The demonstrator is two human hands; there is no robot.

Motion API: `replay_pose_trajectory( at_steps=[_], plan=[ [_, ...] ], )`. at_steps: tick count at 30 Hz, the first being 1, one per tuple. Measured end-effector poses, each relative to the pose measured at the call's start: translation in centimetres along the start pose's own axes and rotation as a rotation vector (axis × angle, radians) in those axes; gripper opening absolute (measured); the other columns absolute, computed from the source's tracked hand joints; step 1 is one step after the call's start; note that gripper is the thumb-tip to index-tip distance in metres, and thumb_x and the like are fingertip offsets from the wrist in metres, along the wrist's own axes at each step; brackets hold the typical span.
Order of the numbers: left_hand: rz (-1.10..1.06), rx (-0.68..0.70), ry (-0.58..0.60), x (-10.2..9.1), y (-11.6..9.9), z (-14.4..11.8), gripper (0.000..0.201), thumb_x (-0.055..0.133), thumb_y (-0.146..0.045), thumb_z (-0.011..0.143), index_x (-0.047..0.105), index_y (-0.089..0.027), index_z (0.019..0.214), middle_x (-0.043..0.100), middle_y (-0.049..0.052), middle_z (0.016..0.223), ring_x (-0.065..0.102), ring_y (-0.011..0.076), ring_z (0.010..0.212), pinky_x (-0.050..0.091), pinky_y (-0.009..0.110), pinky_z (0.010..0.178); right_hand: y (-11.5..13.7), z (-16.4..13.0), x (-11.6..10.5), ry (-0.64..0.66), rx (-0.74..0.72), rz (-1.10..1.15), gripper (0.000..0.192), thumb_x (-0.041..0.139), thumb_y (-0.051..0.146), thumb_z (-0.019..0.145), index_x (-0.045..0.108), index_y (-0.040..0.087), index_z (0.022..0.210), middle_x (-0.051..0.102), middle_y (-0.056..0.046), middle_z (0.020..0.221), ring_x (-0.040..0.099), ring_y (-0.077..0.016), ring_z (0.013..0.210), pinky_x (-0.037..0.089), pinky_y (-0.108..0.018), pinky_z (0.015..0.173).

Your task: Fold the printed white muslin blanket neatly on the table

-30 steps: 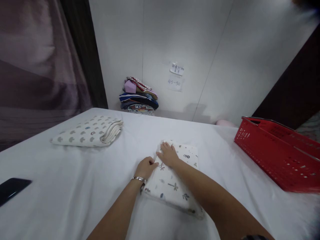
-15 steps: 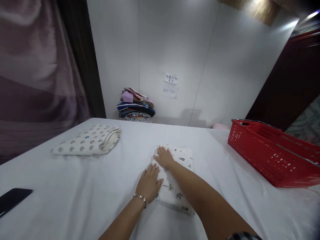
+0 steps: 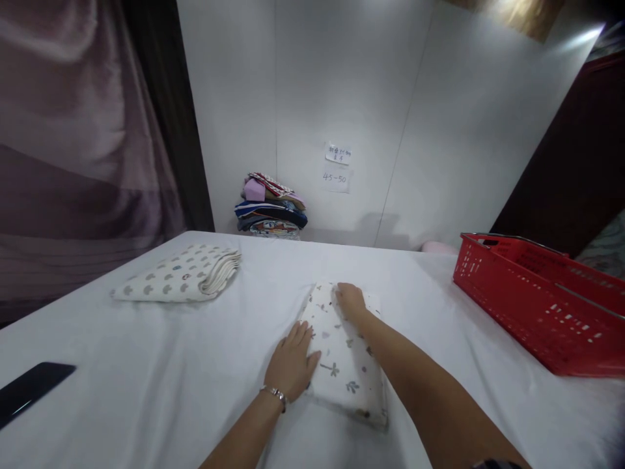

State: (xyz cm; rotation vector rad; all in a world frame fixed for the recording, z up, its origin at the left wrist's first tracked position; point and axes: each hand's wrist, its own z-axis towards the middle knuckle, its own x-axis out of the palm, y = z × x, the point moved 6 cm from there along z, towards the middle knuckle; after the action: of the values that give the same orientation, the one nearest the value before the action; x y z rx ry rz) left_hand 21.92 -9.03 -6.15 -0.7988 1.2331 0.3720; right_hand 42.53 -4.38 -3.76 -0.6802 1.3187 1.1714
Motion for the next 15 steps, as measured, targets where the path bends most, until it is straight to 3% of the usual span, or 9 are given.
replay_pose_trajectory(
  at_steps=[8,15],
  plan=[
    [0.011,0.031,-0.015,0.1,0.1,0.0,0.053,0.033,-0.043,0.084,0.040,-0.017,0.130,0.029,0.003,0.142,0.017,0.0183,0.133,0.023,0.034,0.107,-0.7,2.1,1.3,0.020,0.063,0.053,0.019,0.043,0.030,0.084,0.057,0.020,0.092,0.063,-0.003,0.091,0.055,-0.0157,0.085,0.033,-0.024,0.074],
    [-0.017,0.051,-0.048,0.3,0.4,-0.1,0.051,0.035,-0.042,0.085,0.039,-0.020,0.131,0.030,0.002,0.141,0.018,0.0194,0.133,0.024,0.036,0.106,-1.6,3.1,2.3,0.015,0.151,0.099,0.017,0.040,0.031,0.086,0.053,0.022,0.091,0.061,-0.003,0.090,0.054,-0.0156,0.082,0.032,-0.023,0.066]
  ],
)
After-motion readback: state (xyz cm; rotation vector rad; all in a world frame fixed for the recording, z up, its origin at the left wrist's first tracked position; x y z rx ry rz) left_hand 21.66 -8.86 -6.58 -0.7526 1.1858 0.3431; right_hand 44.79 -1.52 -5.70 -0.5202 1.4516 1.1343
